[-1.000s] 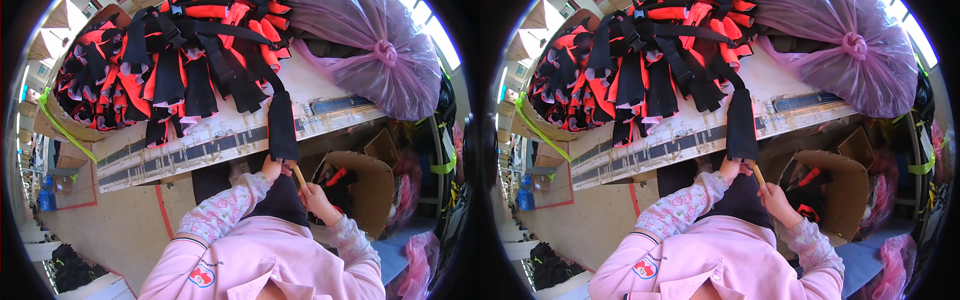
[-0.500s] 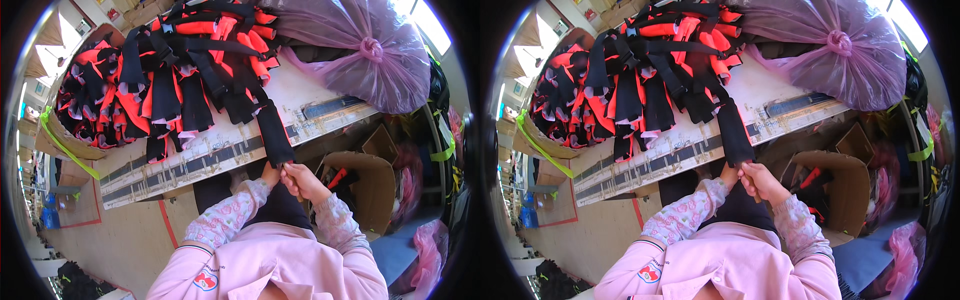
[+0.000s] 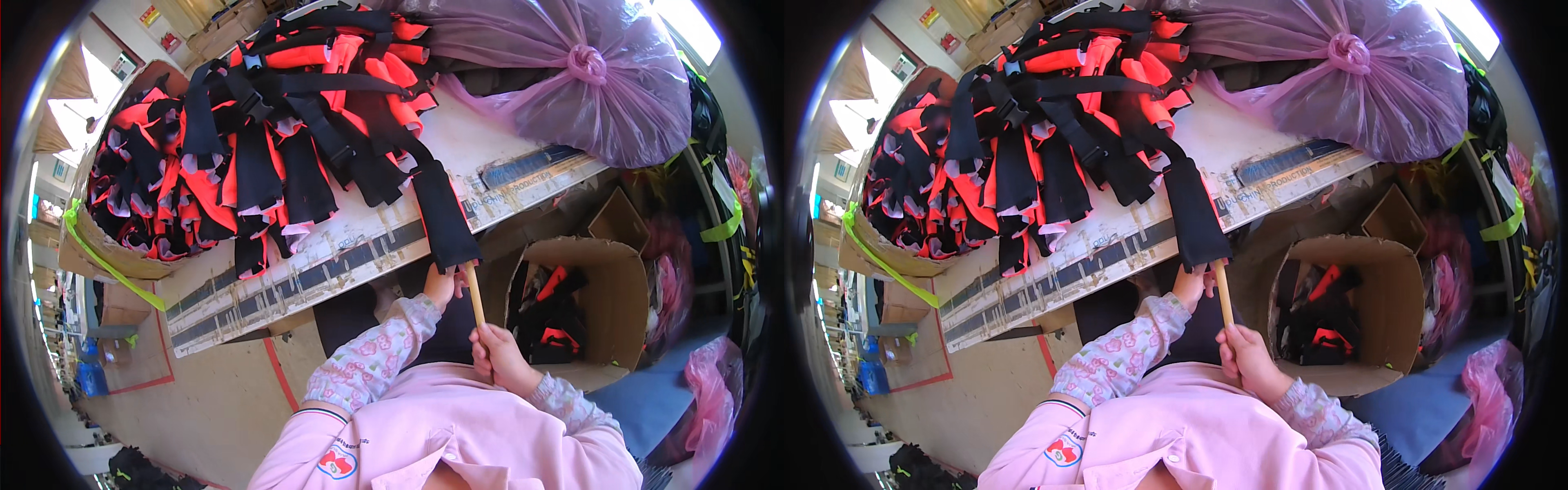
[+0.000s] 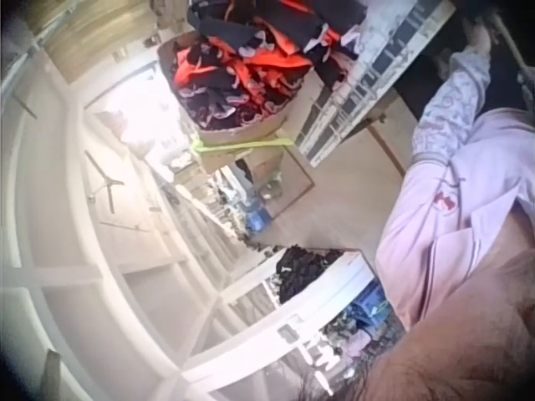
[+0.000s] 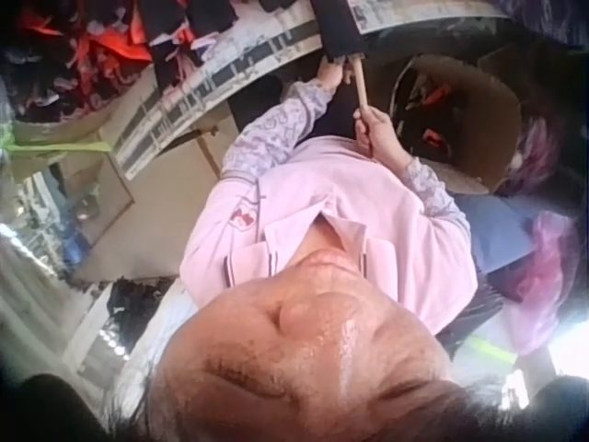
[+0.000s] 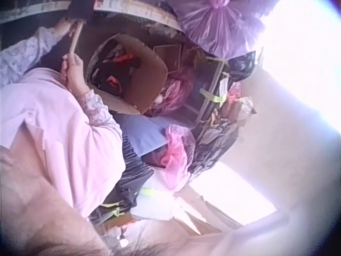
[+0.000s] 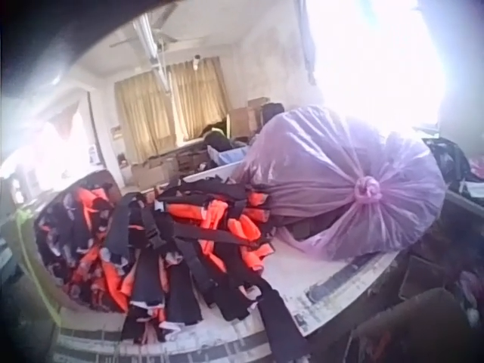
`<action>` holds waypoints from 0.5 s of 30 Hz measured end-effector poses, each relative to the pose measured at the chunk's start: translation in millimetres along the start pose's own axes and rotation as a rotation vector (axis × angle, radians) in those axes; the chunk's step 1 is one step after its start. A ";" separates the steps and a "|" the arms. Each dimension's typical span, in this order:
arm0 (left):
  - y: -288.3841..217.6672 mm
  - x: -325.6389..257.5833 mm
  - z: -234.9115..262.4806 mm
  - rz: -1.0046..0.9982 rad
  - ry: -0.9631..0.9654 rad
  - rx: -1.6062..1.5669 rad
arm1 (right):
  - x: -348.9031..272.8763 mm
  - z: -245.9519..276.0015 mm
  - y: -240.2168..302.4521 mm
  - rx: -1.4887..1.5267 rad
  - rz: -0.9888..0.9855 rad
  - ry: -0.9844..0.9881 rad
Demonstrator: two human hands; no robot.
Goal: The recorder uses a wooden stick to turn narrow black fabric tubes inside out as part of a garment assembly process.
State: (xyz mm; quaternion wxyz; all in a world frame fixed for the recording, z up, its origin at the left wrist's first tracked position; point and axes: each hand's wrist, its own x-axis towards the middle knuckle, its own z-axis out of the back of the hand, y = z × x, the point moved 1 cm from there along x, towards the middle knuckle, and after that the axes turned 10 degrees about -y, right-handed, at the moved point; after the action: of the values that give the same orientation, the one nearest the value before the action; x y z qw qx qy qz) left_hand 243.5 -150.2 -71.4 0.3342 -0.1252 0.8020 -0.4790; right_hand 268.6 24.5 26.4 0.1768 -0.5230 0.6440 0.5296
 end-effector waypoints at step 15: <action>16.0 6.9 8.6 -0.038 -0.121 0.110 | 55.1 -31.0 24.1 0.085 0.125 0.001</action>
State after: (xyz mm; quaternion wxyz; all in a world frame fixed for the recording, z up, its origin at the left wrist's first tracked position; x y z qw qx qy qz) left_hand 245.9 -151.5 -90.6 0.3792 -0.1508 0.7502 -0.5202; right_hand 236.4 -31.9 6.9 0.1651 -0.4740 0.6974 0.5117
